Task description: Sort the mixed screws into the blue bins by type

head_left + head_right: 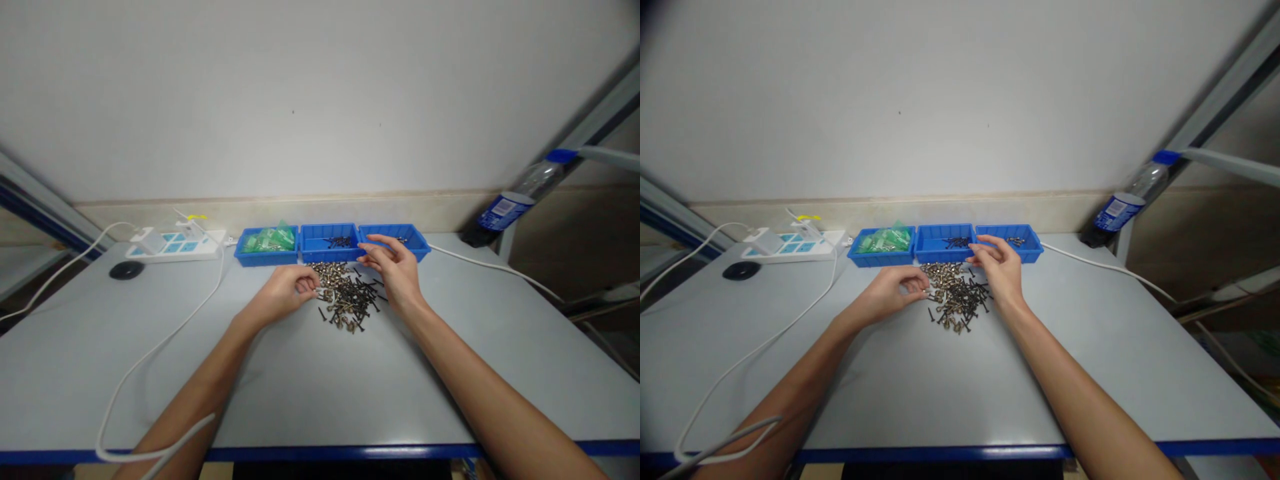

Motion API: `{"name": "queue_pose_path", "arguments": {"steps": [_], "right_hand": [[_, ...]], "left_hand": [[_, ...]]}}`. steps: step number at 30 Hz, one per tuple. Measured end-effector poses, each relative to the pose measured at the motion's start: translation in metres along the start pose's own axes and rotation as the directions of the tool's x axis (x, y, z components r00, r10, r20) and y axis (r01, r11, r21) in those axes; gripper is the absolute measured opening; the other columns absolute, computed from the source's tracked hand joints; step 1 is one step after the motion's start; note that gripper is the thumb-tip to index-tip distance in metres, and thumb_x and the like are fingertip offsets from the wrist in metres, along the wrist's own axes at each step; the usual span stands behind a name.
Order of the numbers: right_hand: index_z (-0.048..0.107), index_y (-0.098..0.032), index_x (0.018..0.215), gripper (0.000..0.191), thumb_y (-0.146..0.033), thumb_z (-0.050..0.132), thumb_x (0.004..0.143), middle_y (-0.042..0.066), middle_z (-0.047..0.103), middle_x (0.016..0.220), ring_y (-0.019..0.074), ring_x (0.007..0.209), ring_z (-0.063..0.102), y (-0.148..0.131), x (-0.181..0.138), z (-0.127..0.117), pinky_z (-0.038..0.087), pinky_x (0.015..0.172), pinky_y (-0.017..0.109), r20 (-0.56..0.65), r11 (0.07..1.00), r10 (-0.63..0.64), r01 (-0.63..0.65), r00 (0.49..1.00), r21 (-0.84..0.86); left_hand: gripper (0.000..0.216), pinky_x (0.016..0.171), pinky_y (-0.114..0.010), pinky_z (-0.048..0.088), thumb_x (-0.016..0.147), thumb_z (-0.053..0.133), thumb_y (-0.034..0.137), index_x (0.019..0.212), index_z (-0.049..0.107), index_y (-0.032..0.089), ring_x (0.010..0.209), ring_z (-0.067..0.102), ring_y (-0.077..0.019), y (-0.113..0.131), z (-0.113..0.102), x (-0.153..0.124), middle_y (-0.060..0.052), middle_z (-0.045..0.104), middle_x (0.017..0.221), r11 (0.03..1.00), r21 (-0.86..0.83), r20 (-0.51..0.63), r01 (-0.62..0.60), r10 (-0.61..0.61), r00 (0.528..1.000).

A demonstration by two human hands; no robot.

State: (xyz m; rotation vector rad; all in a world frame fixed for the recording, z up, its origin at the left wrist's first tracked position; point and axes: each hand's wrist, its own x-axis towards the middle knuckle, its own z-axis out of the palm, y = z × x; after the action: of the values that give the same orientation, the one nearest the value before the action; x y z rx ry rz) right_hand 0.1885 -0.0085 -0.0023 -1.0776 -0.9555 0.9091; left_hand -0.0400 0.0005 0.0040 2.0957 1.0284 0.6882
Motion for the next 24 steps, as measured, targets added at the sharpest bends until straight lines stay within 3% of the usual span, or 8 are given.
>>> {"name": "queue_pose_path", "arguments": {"steps": [4, 8, 10, 12, 16, 18, 22, 24], "right_hand": [[0.071, -0.019, 0.088, 0.021, -0.033, 0.076, 0.073, 0.003, 0.074, 0.076, 0.0156, 0.063, 0.069, -0.005, -0.004, 0.002, 0.057, 0.065, 0.03, 0.218, 0.995, 0.01, 0.012, 0.976, -0.101], [0.074, -0.018, 0.092, 0.023, -0.032, 0.077, 0.074, 0.003, 0.074, 0.073, 0.0164, 0.067, 0.071, -0.011, -0.011, 0.004, 0.057, 0.068, 0.03, 0.543, 0.986, 0.096, -0.005, 0.834, -0.167], [0.075, -0.018, 0.092, 0.023, -0.033, 0.077, 0.074, 0.004, 0.075, 0.073, 0.0168, 0.07, 0.072, -0.012, -0.015, 0.005, 0.057, 0.071, 0.03, 0.606, 0.986, 0.134, -0.045, 0.784, -0.159], [0.076, -0.018, 0.089, 0.023, -0.034, 0.079, 0.073, 0.004, 0.076, 0.073, 0.017, 0.07, 0.073, -0.013, -0.017, 0.006, 0.058, 0.073, 0.03, 0.61, 0.986, 0.159, -0.096, 0.776, -0.135], [0.077, -0.017, 0.085, 0.027, -0.036, 0.083, 0.067, 0.006, 0.077, 0.076, 0.0186, 0.07, 0.074, -0.011, -0.018, 0.008, 0.059, 0.074, 0.033, 0.584, 0.982, 0.187, -0.17, 0.79, -0.084], [0.077, -0.017, 0.083, 0.027, -0.036, 0.085, 0.065, 0.007, 0.077, 0.075, 0.0193, 0.069, 0.073, -0.009, -0.016, 0.008, 0.059, 0.074, 0.035, 0.521, 0.984, 0.177, -0.171, 0.835, -0.06], [0.077, -0.018, 0.085, 0.024, -0.033, 0.083, 0.067, 0.007, 0.077, 0.078, 0.0206, 0.075, 0.074, -0.002, -0.006, 0.004, 0.059, 0.081, 0.038, 0.143, 0.999, 0.045, -0.048, 0.989, 0.018], [0.076, -0.019, 0.09, 0.025, -0.031, 0.081, 0.069, 0.006, 0.077, 0.083, 0.0217, 0.081, 0.074, 0.002, 0.001, -0.001, 0.058, 0.086, 0.04, -0.078, 0.999, -0.034, 0.036, 0.996, 0.029]], "left_hand": [[0.023, 0.075, -0.028, 0.056, 0.072, 0.078, 0.027, 0.086, 0.065, 0.015, 0.075, 0.068, -0.015, 0.008, 0.0, -0.001, -0.005, 0.071, 0.085, 0.965, -0.259, -0.102, 0.036, -0.064, 0.993], [0.037, 0.075, -0.029, 0.059, 0.067, 0.085, 0.031, 0.088, 0.059, 0.016, 0.076, 0.072, -0.017, 0.012, 0.005, -0.001, -0.005, 0.074, 0.085, 0.884, -0.462, -0.132, 0.073, -0.151, 0.98], [0.041, 0.072, -0.029, 0.059, 0.066, 0.086, 0.033, 0.088, 0.056, 0.017, 0.075, 0.073, -0.0182, 0.012, 0.008, -0.001, -0.005, 0.074, 0.083, 0.855, -0.51, -0.126, 0.09, -0.178, 0.976], [0.041, 0.07, -0.028, 0.059, 0.067, 0.086, 0.035, 0.087, 0.055, 0.017, 0.074, 0.074, -0.0189, 0.012, 0.011, 0.0, -0.005, 0.075, 0.082, 0.839, -0.535, -0.123, 0.097, -0.19, 0.974], [0.035, 0.069, -0.027, 0.058, 0.074, 0.08, 0.039, 0.085, 0.055, 0.017, 0.075, 0.073, -0.0189, 0.014, 0.011, 0.001, -0.005, 0.073, 0.079, 0.856, -0.511, -0.143, 0.075, -0.171, 0.975], [0.027, 0.07, -0.028, 0.056, 0.08, 0.074, 0.038, 0.086, 0.06, 0.016, 0.075, 0.071, -0.0172, 0.013, 0.008, 0.0, -0.005, 0.072, 0.08, 0.933, -0.357, -0.146, 0.036, -0.094, 0.985], [0.015, 0.072, -0.028, 0.05, 0.081, 0.074, 0.03, 0.088, 0.072, 0.018, 0.074, 0.064, -0.0155, 0.004, 0.0, -0.002, -0.003, 0.073, 0.083, 0.987, 0.117, 0.018, -0.108, 0.106, 0.994], [0.011, 0.074, -0.029, 0.048, 0.081, 0.073, 0.027, 0.089, 0.073, 0.019, 0.077, 0.064, -0.0162, -0.002, -0.001, -0.003, -0.003, 0.073, 0.085, 0.963, 0.212, 0.099, -0.168, 0.15, 0.984]]}}
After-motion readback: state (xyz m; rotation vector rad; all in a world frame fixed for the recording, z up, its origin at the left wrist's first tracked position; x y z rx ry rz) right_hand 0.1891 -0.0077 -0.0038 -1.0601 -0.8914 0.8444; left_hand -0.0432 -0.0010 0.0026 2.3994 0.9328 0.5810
